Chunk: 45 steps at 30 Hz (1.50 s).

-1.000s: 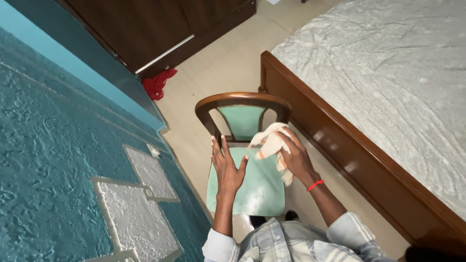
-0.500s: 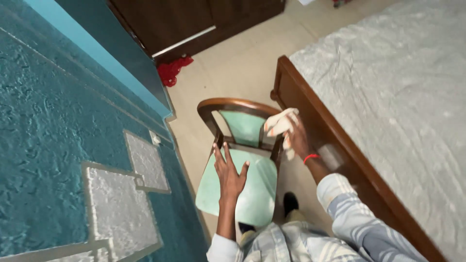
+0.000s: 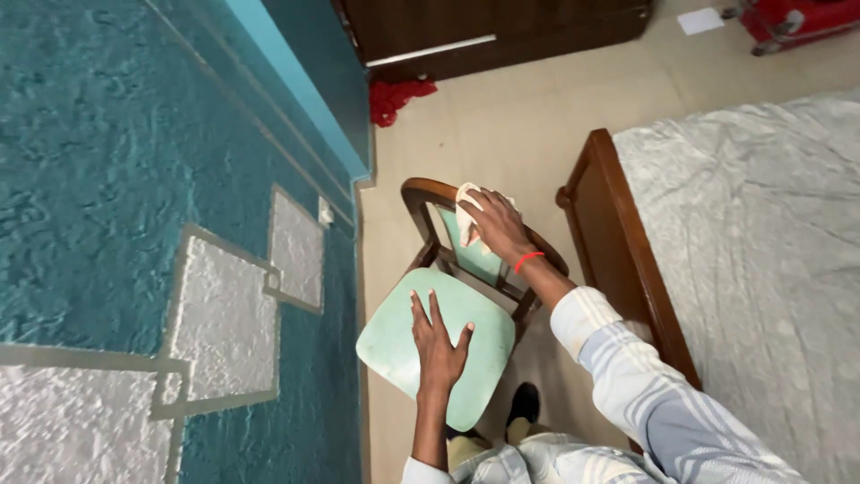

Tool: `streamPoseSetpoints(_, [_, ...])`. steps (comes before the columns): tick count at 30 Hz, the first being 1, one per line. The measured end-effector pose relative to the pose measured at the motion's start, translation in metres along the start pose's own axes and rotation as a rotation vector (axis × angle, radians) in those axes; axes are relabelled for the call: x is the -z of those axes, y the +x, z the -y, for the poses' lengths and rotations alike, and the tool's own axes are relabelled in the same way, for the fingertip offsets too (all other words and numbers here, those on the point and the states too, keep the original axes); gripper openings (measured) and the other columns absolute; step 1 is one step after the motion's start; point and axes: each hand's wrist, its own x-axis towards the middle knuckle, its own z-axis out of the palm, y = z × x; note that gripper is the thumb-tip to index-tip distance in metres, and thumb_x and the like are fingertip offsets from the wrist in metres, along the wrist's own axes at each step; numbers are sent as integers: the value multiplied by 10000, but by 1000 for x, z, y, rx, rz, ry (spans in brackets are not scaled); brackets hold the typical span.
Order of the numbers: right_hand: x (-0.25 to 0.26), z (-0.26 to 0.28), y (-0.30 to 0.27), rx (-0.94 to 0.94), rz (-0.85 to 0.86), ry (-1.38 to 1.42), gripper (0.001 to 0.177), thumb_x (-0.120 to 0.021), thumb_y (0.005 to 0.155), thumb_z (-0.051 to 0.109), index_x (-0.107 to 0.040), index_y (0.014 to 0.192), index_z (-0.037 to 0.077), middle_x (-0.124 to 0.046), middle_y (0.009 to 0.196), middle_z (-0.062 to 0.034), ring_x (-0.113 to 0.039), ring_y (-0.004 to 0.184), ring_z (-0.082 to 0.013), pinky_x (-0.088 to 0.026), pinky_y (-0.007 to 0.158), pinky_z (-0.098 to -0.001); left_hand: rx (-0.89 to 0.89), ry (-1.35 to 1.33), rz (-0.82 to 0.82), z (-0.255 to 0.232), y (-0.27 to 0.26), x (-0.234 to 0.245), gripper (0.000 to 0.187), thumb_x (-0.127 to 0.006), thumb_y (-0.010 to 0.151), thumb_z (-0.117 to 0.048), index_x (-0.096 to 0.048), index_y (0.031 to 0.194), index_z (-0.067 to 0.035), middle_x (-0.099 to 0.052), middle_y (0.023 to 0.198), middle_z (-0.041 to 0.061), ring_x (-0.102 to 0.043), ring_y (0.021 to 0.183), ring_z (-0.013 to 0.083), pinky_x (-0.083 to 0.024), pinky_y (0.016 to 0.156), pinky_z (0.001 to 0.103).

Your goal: The person wipes a light green chair with a white cloth, then sprays a door with a blue spray bottle and wipes it. Finally, the person sits on the floor to spray and wipe the armrest of a wooden sofa.

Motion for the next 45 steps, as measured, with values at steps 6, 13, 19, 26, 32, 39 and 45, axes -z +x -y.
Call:
streamPoseSetpoints(6, [28,-7,-37,14,-30,98,602,-777,728,-8,-669,1295,162,-567,1443,-87,-560,1300,-336,-469,1069,-448,-17,42,5,-2,8,15,956,-754,896,-378,-190,1595,-52,-21,1672,292,-102,1543,475,-190,1179,610])
streamPoseSetpoints(13, [45,-12,-118,-222,-96,219,767,-750,672,-137,-631,1358,185,-525,1505,-86,-535,1343,-334,-481,1097,-402,-93,60,59,-6,15,27,959,-771,885,-341,-203,1595,-36,-12,1673,276,-115,1535,473,-190,1185,619])
streamPoseSetpoints(19, [18,-22,-204,-410,-186,249,723,-691,761,-166,-627,1389,185,-477,1572,-128,-502,1404,-357,-481,1104,-391,-168,59,152,-12,13,21,952,-781,885,-336,-212,1590,-42,6,1667,277,-89,1537,470,-184,1174,614])
streamPoseSetpoints(26, [13,-11,-278,-551,-104,313,544,-679,795,-111,-702,1278,139,-615,1444,-114,-609,1303,-314,-514,1056,-373,-294,64,221,-30,17,13,944,-782,883,-342,-232,1588,-39,-8,1689,259,-96,1550,450,-196,1188,600])
streamPoseSetpoints(32, [44,42,-290,-498,-310,308,490,-716,765,-52,-725,1220,131,-662,1373,-106,-664,1234,-286,-559,990,-354,-350,105,272,-43,26,-13,923,-760,895,-355,-233,1602,-81,-11,1704,197,-62,1565,438,-131,1199,630])
streamPoseSetpoints(39, [71,54,-275,-454,-463,257,489,-692,759,-87,-726,1210,98,-663,1351,-127,-663,1233,-296,-548,1007,-360,-441,92,281,-66,24,-35,909,-749,902,-350,-236,1602,-81,-50,1697,200,-65,1558,424,-95,1202,643])
streamPoseSetpoints(45, [87,46,-279,-507,-379,334,520,-602,895,-32,-564,1402,77,-597,1428,-180,-580,1331,-356,-475,1080,-412,-465,8,286,-61,21,-39,876,-742,903,-335,-267,1587,-66,-54,1705,214,-103,1569,427,-149,1229,591])
